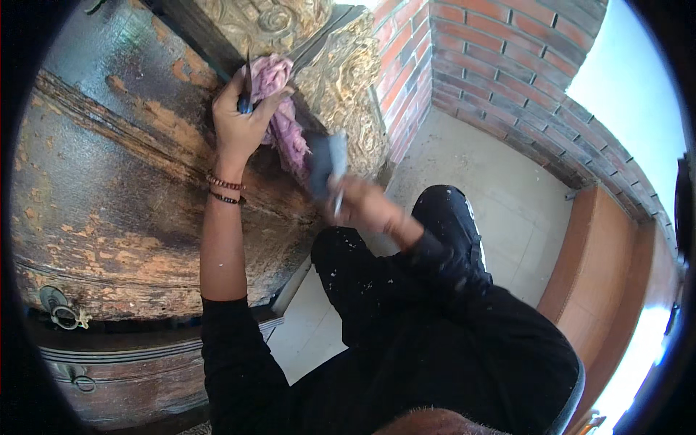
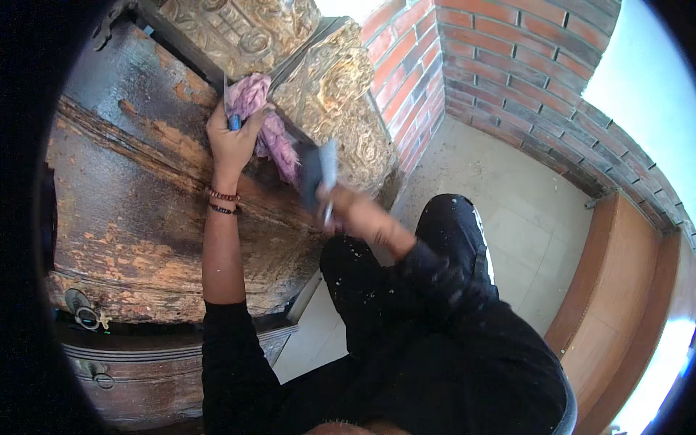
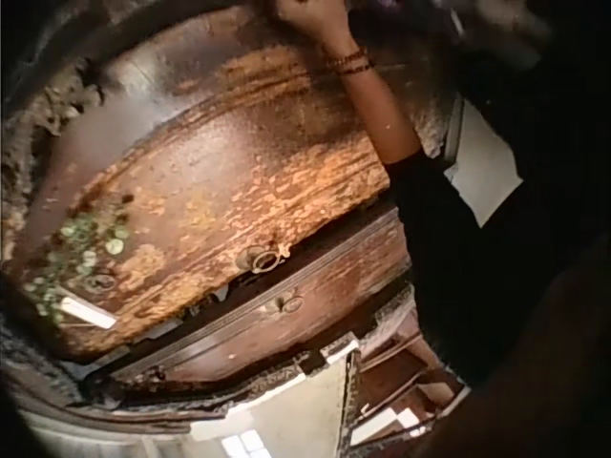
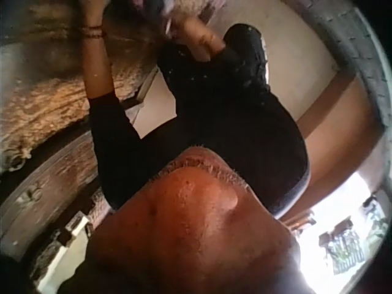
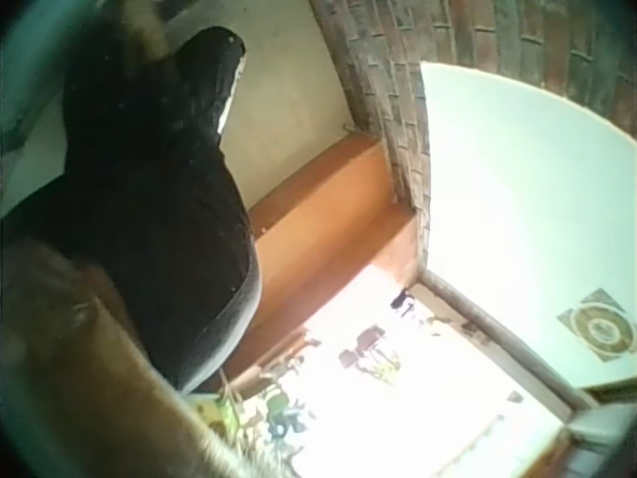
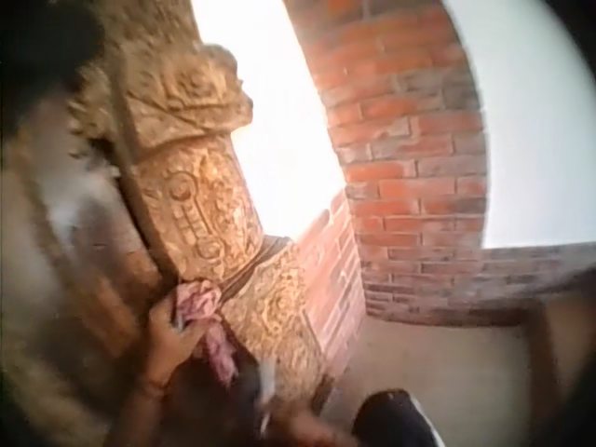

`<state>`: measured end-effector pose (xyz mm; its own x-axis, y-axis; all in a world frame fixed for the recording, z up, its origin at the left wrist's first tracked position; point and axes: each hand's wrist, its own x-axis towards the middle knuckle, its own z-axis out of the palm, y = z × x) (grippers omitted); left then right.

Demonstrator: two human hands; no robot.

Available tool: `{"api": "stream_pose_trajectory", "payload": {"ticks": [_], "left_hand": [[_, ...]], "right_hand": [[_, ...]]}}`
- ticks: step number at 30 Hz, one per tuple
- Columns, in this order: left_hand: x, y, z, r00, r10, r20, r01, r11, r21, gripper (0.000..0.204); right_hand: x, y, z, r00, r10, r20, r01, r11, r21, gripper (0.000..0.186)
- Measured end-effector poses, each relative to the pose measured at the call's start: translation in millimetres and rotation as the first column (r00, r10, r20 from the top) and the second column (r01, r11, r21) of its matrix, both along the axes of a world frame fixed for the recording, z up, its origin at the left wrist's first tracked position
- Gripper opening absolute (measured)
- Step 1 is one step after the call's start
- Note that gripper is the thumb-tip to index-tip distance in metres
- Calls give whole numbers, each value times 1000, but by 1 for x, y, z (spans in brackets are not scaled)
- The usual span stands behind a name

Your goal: Scraping and cleaning a wooden door or chest with tools for restoration.

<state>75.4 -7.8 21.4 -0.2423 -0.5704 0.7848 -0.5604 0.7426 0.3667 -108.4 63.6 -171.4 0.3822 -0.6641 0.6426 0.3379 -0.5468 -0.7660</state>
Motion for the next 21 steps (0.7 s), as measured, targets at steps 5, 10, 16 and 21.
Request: {"api": "stream_pose_trajectory", "payload": {"ticks": [5,10,16,21], "left_hand": [[-5,8,1,1000,23,6,-23,1000,14,38],[-6,10,2,999,40,-1,-40,999,35,45],[11,22,55,926,99,365,-153,981,122,48],[2,25,59,900,30,434,-112,980,165,51]], "right_hand": [[16,12,8,873,-324,-364,393,910,132,49],[19,-20,-72,653,-469,-594,589,808,10,42],[4,7,-37,680,-576,-453,686,718,118,45],[12,7,-100,566,-457,-686,713,690,128,56]]}}
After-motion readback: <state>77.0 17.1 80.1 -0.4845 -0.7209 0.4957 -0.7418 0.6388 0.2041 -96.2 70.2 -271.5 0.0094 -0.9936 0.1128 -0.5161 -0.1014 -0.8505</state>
